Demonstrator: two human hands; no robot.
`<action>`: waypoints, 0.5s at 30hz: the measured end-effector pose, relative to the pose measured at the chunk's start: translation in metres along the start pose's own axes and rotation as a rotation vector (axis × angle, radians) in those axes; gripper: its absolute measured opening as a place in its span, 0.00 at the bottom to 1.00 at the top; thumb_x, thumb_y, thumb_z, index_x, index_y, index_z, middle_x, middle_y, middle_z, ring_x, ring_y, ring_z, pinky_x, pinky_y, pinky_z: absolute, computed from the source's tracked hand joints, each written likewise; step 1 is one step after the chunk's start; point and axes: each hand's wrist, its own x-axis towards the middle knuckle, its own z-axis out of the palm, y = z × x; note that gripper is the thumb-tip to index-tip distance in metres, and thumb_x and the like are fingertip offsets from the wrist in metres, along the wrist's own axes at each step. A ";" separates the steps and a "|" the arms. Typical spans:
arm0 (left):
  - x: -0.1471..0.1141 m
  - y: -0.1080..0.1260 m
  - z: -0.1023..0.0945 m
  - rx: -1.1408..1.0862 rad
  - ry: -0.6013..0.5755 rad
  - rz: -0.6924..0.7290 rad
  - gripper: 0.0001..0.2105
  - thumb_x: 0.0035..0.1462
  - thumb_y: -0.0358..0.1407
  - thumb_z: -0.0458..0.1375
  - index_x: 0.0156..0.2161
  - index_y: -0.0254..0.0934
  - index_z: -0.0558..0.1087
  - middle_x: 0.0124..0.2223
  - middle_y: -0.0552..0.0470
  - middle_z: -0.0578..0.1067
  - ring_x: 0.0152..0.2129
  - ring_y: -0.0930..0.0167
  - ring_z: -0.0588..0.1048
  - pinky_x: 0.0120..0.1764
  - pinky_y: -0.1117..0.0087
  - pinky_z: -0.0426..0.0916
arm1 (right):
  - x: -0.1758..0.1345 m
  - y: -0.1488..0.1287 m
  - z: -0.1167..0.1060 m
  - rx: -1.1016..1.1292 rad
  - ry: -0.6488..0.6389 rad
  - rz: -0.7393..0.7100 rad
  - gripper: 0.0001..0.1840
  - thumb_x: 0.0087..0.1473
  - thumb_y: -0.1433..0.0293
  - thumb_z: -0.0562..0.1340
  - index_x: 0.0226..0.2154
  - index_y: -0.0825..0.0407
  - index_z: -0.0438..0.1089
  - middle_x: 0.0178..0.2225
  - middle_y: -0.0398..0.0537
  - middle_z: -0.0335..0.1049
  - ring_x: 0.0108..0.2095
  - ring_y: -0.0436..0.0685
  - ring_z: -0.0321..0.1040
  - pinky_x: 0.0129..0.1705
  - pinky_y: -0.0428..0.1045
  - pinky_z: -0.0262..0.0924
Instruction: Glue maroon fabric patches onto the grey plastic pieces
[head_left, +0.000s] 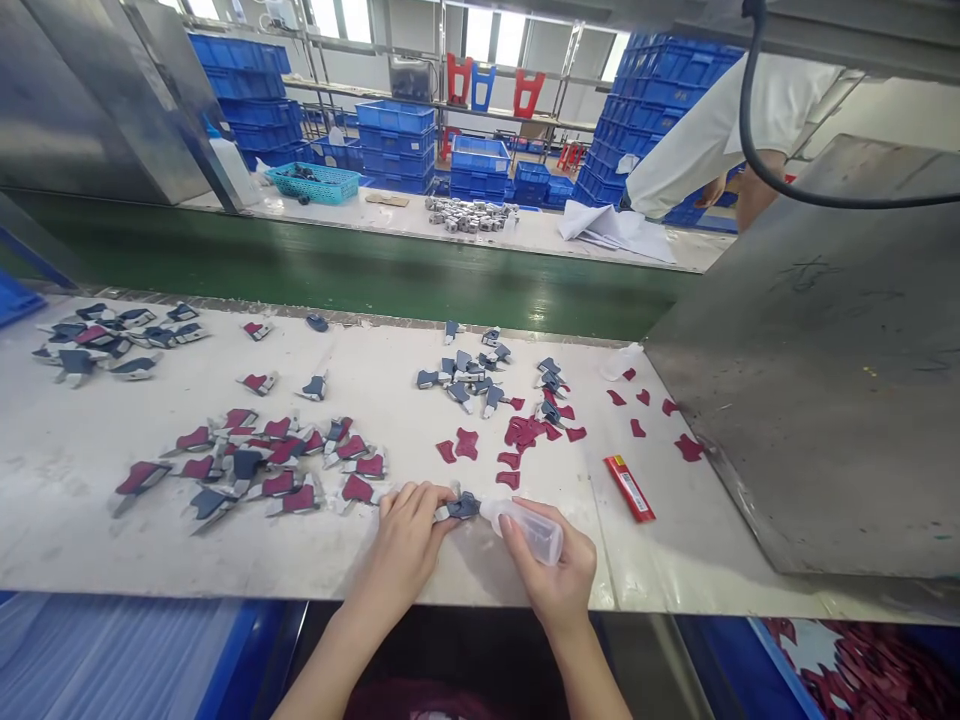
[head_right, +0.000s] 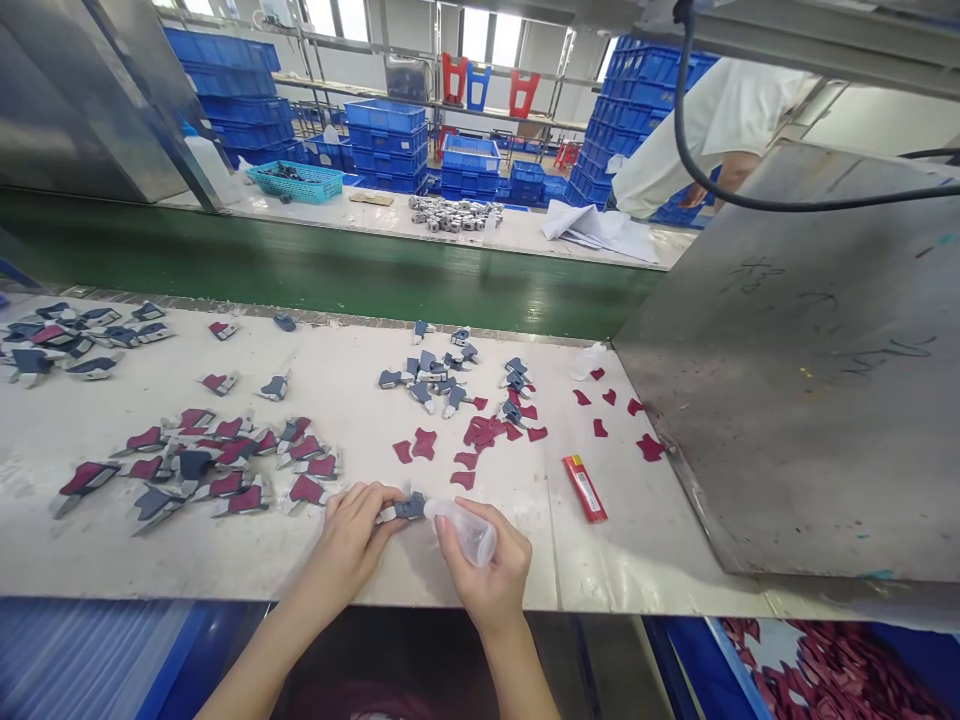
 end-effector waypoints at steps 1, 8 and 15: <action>0.000 0.000 0.000 0.002 0.002 0.001 0.06 0.62 0.28 0.56 0.43 0.40 0.65 0.41 0.52 0.75 0.40 0.63 0.72 0.44 0.60 0.56 | 0.000 0.000 0.000 -0.001 0.006 0.006 0.08 0.52 0.67 0.68 0.36 0.53 0.75 0.28 0.46 0.77 0.23 0.53 0.73 0.26 0.46 0.70; 0.001 0.000 0.000 0.008 0.011 -0.002 0.06 0.62 0.28 0.56 0.42 0.40 0.65 0.39 0.53 0.75 0.38 0.63 0.72 0.43 0.60 0.56 | 0.001 -0.004 0.001 0.016 0.060 0.046 0.07 0.52 0.67 0.67 0.35 0.53 0.75 0.28 0.47 0.77 0.24 0.53 0.73 0.27 0.46 0.69; 0.002 0.001 0.000 0.003 0.007 -0.033 0.04 0.62 0.30 0.56 0.41 0.39 0.66 0.38 0.52 0.75 0.37 0.63 0.72 0.44 0.59 0.57 | -0.001 -0.009 -0.002 0.038 0.093 0.063 0.06 0.52 0.68 0.67 0.33 0.53 0.75 0.27 0.47 0.76 0.24 0.54 0.72 0.27 0.47 0.68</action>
